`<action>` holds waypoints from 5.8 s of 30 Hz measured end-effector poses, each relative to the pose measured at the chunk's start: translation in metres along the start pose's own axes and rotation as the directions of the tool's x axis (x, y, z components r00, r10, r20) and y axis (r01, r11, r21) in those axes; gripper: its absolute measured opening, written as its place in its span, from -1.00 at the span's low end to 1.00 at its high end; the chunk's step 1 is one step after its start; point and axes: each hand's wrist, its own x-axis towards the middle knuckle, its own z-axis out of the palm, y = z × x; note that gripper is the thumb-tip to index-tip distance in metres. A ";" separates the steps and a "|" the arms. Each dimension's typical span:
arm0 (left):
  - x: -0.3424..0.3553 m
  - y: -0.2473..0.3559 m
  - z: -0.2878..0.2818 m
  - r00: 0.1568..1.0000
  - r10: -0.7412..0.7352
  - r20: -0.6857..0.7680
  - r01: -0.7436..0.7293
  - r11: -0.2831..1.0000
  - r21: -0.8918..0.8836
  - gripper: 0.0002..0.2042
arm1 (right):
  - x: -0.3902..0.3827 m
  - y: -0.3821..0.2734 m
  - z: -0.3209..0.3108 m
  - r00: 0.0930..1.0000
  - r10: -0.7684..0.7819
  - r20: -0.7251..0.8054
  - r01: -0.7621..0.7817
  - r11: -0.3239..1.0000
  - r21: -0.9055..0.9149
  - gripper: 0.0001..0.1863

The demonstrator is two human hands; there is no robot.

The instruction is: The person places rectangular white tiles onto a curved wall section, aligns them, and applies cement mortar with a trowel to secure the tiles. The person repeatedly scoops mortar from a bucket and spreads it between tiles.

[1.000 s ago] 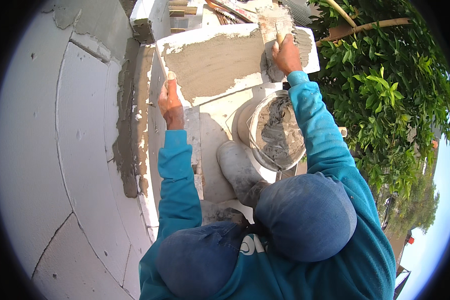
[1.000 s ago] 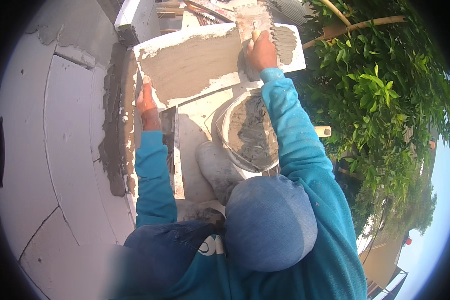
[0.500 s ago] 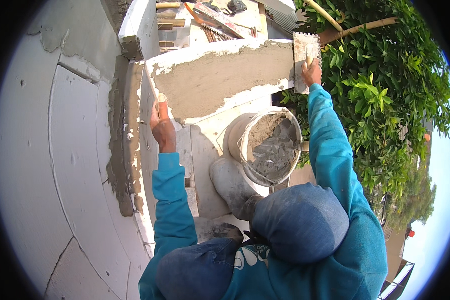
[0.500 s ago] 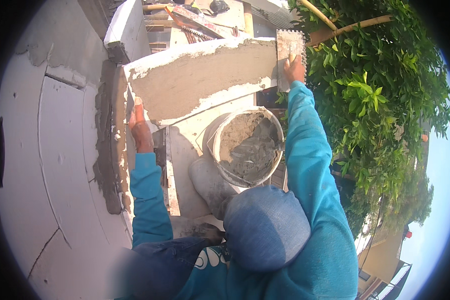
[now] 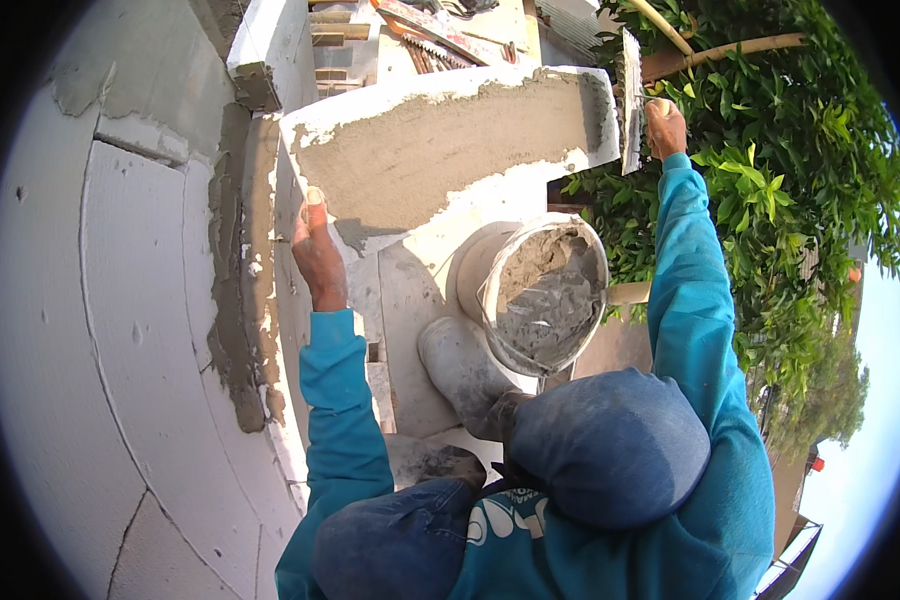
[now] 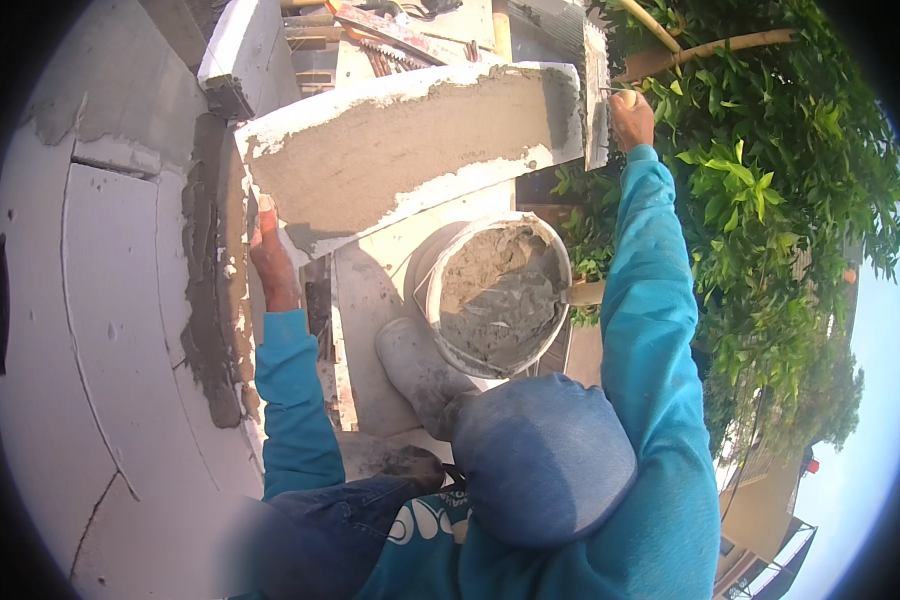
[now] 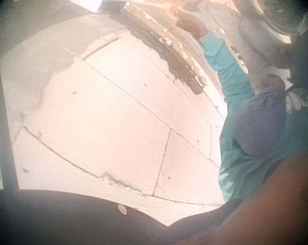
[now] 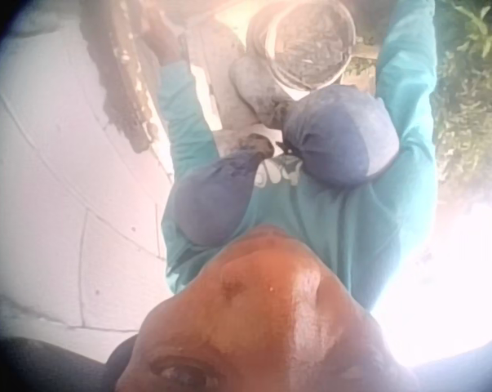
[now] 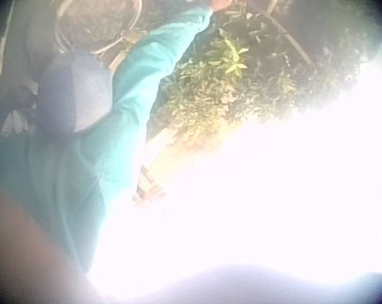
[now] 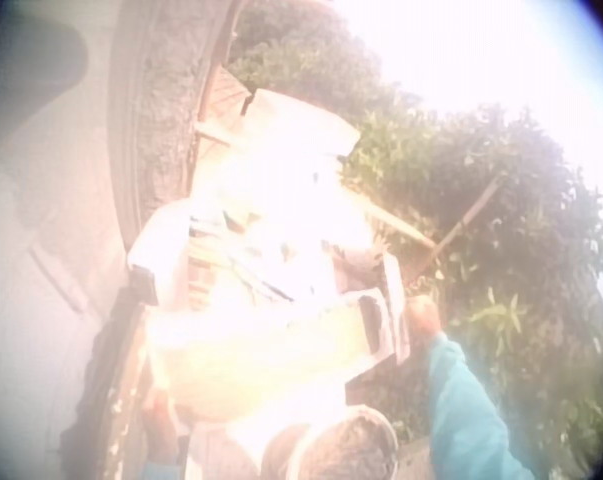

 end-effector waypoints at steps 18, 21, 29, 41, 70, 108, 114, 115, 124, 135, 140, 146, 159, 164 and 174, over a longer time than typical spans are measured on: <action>-0.005 -0.009 0.004 1.000 -0.004 -0.019 0.005 0.996 0.094 -0.30 | -0.075 -0.022 0.097 0.960 -0.220 0.171 0.254 0.944 -0.210 -0.64; -0.008 0.005 0.006 0.999 -0.035 -0.026 0.035 0.999 0.010 -0.30 | -0.113 -0.077 0.114 0.914 -0.327 0.240 0.360 0.927 -0.108 -0.67; -0.013 0.016 0.008 1.000 -0.015 0.026 0.017 0.994 -0.106 -0.29 | -0.165 -0.124 0.122 0.717 -0.610 0.337 0.649 0.760 -0.005 -0.60; -0.007 0.001 0.011 1.000 0.023 0.010 -0.022 0.997 -0.080 -0.34 | 0.028 0.063 0.012 0.990 0.134 -0.036 -0.130 0.987 0.093 -0.80; 0.014 -0.023 0.013 0.983 -0.153 -0.100 0.146 0.986 -0.076 -0.13 | -0.248 -0.200 0.196 0.749 -0.309 0.586 0.401 0.915 -0.031 -0.68; 0.020 -0.027 -0.002 0.963 -0.243 0.119 0.266 0.930 -0.252 0.00 | -0.190 -0.181 0.158 -0.039 -0.586 0.809 0.998 0.019 0.062 -0.66; 0.019 -0.030 -0.006 0.961 -0.244 0.130 0.267 0.942 -0.205 -0.01 | -0.189 -0.192 0.103 0.347 -0.595 0.724 0.893 0.446 -0.062 -0.83; 0.023 -0.036 -0.009 0.967 -0.226 0.119 0.248 0.941 -0.230 -0.01 | -0.183 -0.193 0.106 0.409 -0.718 0.564 0.891 0.448 -0.076 -0.81; 0.011 -0.017 -0.008 0.967 -0.176 0.183 0.221 0.938 -0.268 -0.14 | -0.173 -0.174 0.155 0.756 -0.035 0.654 -0.207 0.934 0.290 -0.86; 0.002 -0.004 -0.022 0.925 -0.197 0.324 0.322 0.861 -0.394 -0.32 | -0.292 -0.195 0.191 0.707 -0.090 0.702 -0.078 0.976 0.203 -0.88; 0.008 -0.020 -0.012 0.962 -0.050 0.269 0.147 0.924 -0.354 -0.33 | -0.310 -0.189 0.185 0.599 -0.153 0.786 -0.193 0.925 0.327 -0.87; 0.016 -0.033 -0.020 0.987 -0.068 0.148 0.079 0.994 -0.070 -0.37 | -0.248 -0.172 0.146 0.771 -0.020 0.636 -0.362 0.808 0.464 -0.90; 0.021 -0.039 -0.006 0.984 0.171 -0.059 -0.149 0.951 0.270 -0.29 | -0.281 -0.161 0.211 0.823 -0.467 0.324 0.409 0.882 0.232 -0.74; 0.012 -0.021 -0.010 0.999 -0.052 -0.016 0.054 0.912 0.406 -0.38 | -0.186 -0.147 0.132 0.922 -0.008 0.387 -0.148 0.916 0.372 -0.85; 0.018 -0.036 -0.011 1.000 -0.017 0.024 0.010 0.961 0.278 -0.31 | -0.271 -0.174 0.191 0.809 -0.084 0.581 -0.092 0.959 0.268 -0.88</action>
